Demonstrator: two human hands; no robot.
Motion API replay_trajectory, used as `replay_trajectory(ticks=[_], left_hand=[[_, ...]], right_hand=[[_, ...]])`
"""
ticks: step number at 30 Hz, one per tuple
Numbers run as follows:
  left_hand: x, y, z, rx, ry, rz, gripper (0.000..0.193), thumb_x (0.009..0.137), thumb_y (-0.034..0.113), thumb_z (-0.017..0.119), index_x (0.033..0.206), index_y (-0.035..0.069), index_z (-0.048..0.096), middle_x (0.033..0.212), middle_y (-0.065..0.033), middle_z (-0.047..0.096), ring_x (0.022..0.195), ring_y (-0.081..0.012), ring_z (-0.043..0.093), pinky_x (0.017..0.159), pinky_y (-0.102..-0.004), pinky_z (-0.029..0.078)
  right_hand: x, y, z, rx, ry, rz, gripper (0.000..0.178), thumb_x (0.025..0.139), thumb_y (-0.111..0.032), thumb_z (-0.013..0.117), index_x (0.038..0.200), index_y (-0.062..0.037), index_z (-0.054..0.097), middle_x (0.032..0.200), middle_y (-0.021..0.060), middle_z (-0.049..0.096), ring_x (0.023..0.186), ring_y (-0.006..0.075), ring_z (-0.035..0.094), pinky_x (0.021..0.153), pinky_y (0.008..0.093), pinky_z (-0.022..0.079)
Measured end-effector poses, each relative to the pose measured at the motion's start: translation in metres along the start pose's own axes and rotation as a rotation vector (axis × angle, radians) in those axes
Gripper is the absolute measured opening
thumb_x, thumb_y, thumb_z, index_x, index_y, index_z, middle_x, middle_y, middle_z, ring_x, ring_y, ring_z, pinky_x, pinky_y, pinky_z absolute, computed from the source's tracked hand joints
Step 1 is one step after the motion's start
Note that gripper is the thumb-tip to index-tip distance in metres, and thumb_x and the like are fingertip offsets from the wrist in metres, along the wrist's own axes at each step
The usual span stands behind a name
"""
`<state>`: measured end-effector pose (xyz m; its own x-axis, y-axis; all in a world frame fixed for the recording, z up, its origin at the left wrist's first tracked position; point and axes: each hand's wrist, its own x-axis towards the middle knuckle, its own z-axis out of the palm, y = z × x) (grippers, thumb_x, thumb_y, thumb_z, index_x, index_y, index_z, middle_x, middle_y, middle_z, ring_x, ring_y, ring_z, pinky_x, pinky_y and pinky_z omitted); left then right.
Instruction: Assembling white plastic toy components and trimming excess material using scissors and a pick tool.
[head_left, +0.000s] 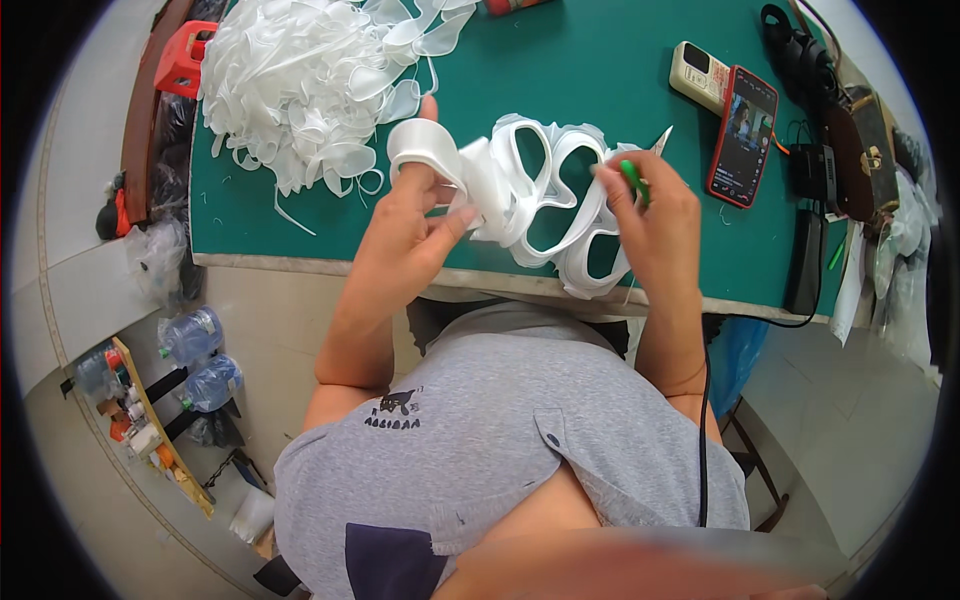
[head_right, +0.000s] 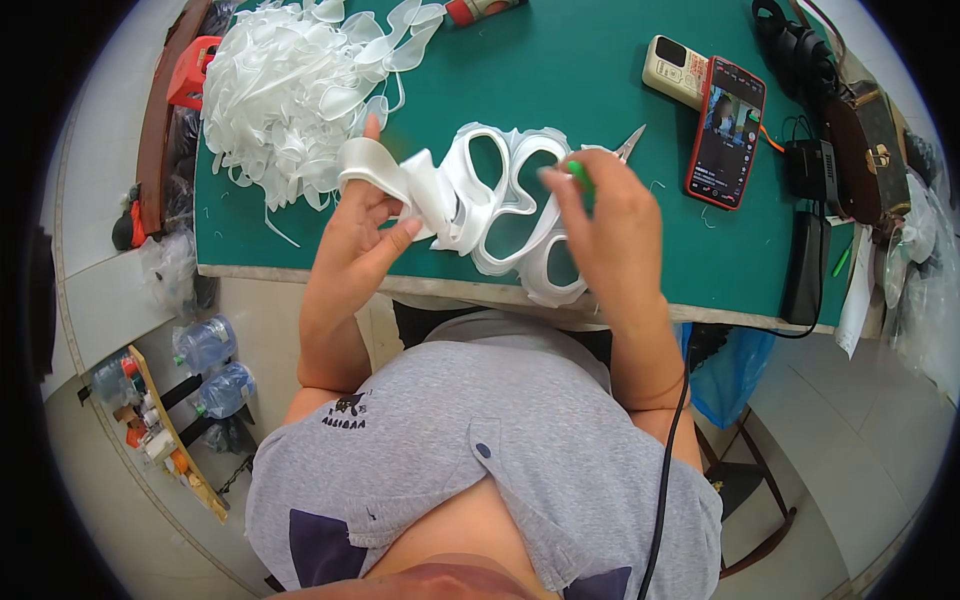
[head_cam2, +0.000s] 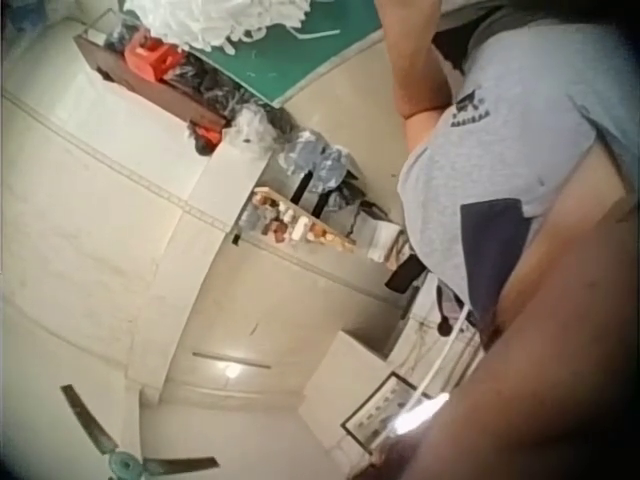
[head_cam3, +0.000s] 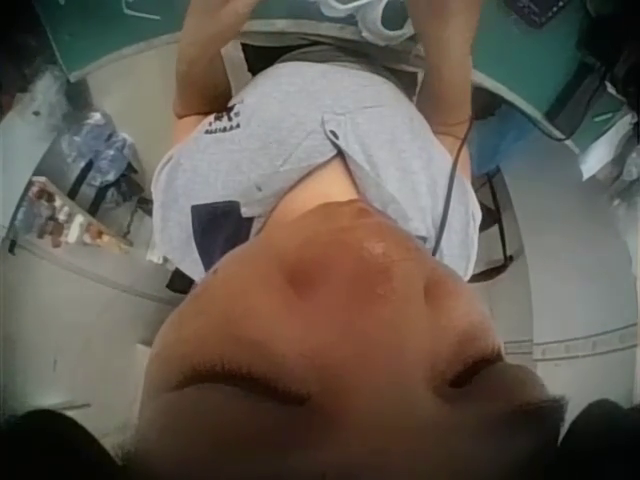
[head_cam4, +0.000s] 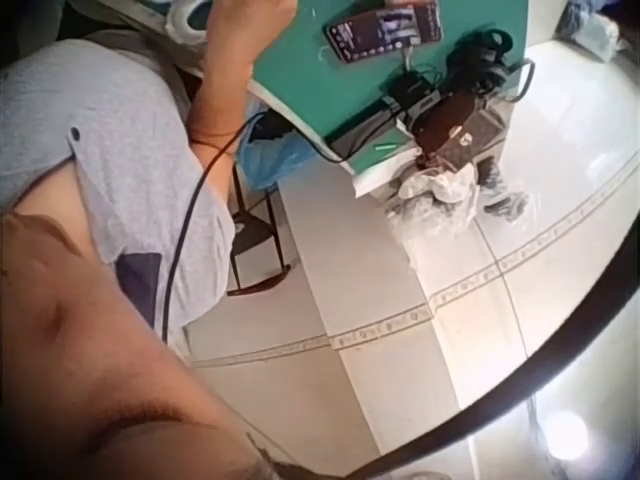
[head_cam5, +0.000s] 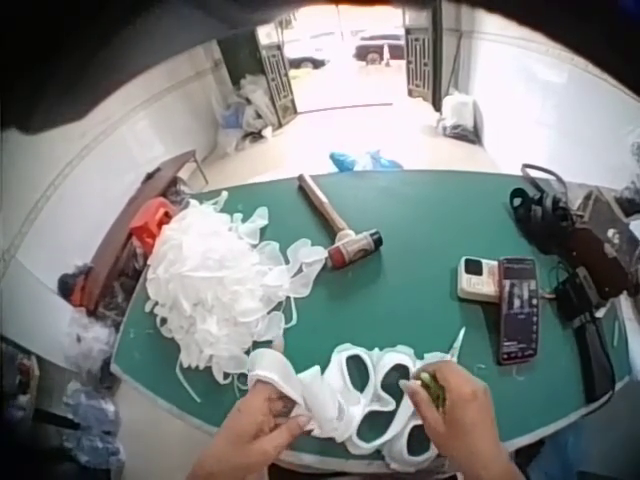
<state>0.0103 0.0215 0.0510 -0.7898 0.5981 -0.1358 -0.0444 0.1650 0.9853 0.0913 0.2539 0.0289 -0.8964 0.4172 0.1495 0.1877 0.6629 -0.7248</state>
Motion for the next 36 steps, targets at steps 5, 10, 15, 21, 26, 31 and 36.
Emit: replay_trajectory(ticks=[5, 10, 15, 21, 26, 31, 36], left_hand=[[0.004, 0.017, 0.010, -0.286, 0.046, -0.159, 0.077, 0.090, -0.004, 0.056, 0.153, 0.005, 0.012, 0.115, -0.0142, 0.056, 0.102, -0.0172, 0.059, 0.084, -0.0288, 0.052], [0.004, 0.011, 0.011, -0.323, -0.047, -0.083, 0.080, 0.085, -0.002, 0.065, 0.150, 0.003, 0.018, 0.125, -0.0158, 0.055, 0.112, -0.0195, 0.058, 0.088, -0.0301, 0.051], [0.009, 0.003, 0.006, -0.440, -0.095, -0.158, 0.082, 0.081, 0.000, 0.071, 0.147, 0.001, 0.023, 0.128, -0.0155, 0.055, 0.117, -0.0220, 0.055, 0.097, -0.0335, 0.046], [0.008, -0.009, 0.025, -0.456, -0.048, -0.098, 0.080, 0.081, 0.001, 0.072, 0.146, 0.002, 0.024, 0.129, -0.0162, 0.054, 0.119, -0.0224, 0.054, 0.102, -0.0354, 0.041], [0.009, -0.010, 0.025, -0.450, 0.040, -0.037, 0.082, 0.083, -0.002, 0.068, 0.148, 0.005, 0.020, 0.128, -0.0188, 0.054, 0.118, -0.0243, 0.055, 0.098, -0.0390, 0.046], [0.008, -0.007, 0.024, -0.511, 0.031, -0.027, 0.081, 0.084, -0.004, 0.065, 0.150, 0.006, 0.018, 0.125, -0.0189, 0.055, 0.116, -0.0246, 0.056, 0.096, -0.0384, 0.048], [0.010, -0.012, 0.024, -0.198, 0.124, 0.154, 0.070, 0.083, -0.004, 0.063, 0.146, 0.005, 0.032, 0.120, -0.0142, 0.059, 0.101, -0.0181, 0.061, 0.086, -0.0323, 0.050]], right_hand=[[-0.014, -0.047, 0.022, 0.523, -0.221, -0.120, 0.024, 0.082, -0.013, 0.075, 0.102, -0.0064, 0.063, 0.082, -0.0041, 0.057, 0.064, 0.0037, 0.042, 0.052, 0.0190, 0.031], [-0.004, -0.030, 0.021, 0.594, -0.345, 0.081, 0.018, 0.086, -0.012, 0.072, 0.098, -0.0020, 0.062, 0.070, -0.0079, 0.050, 0.059, -0.0001, 0.037, 0.052, 0.0177, 0.027], [0.000, -0.020, 0.023, 0.706, -0.381, 0.132, 0.015, 0.089, -0.012, 0.069, 0.097, -0.0016, 0.062, 0.075, -0.0065, 0.053, 0.065, 0.0003, 0.043, 0.056, 0.0171, 0.032], [0.000, -0.022, 0.027, 0.892, -0.364, 0.173, 0.016, 0.090, -0.012, 0.069, 0.099, -0.0020, 0.061, 0.079, -0.0048, 0.056, 0.069, 0.0014, 0.047, 0.060, 0.0169, 0.036], [-0.001, -0.027, 0.020, 0.833, -0.364, 0.142, 0.017, 0.089, -0.014, 0.070, 0.098, -0.0025, 0.062, 0.083, -0.0044, 0.057, 0.069, 0.0015, 0.045, 0.058, 0.0176, 0.036], [0.006, -0.006, 0.007, 0.180, 0.152, 0.070, 0.016, 0.088, -0.015, 0.070, 0.097, -0.0033, 0.065, 0.073, -0.0006, 0.059, 0.063, 0.0036, 0.045, 0.053, 0.0197, 0.037], [0.002, 0.020, 0.008, -0.318, 0.126, 0.118, 0.029, 0.086, -0.027, 0.071, 0.098, -0.0025, 0.062, 0.071, 0.0106, 0.066, 0.060, 0.0217, 0.063, 0.057, 0.0340, 0.047]])
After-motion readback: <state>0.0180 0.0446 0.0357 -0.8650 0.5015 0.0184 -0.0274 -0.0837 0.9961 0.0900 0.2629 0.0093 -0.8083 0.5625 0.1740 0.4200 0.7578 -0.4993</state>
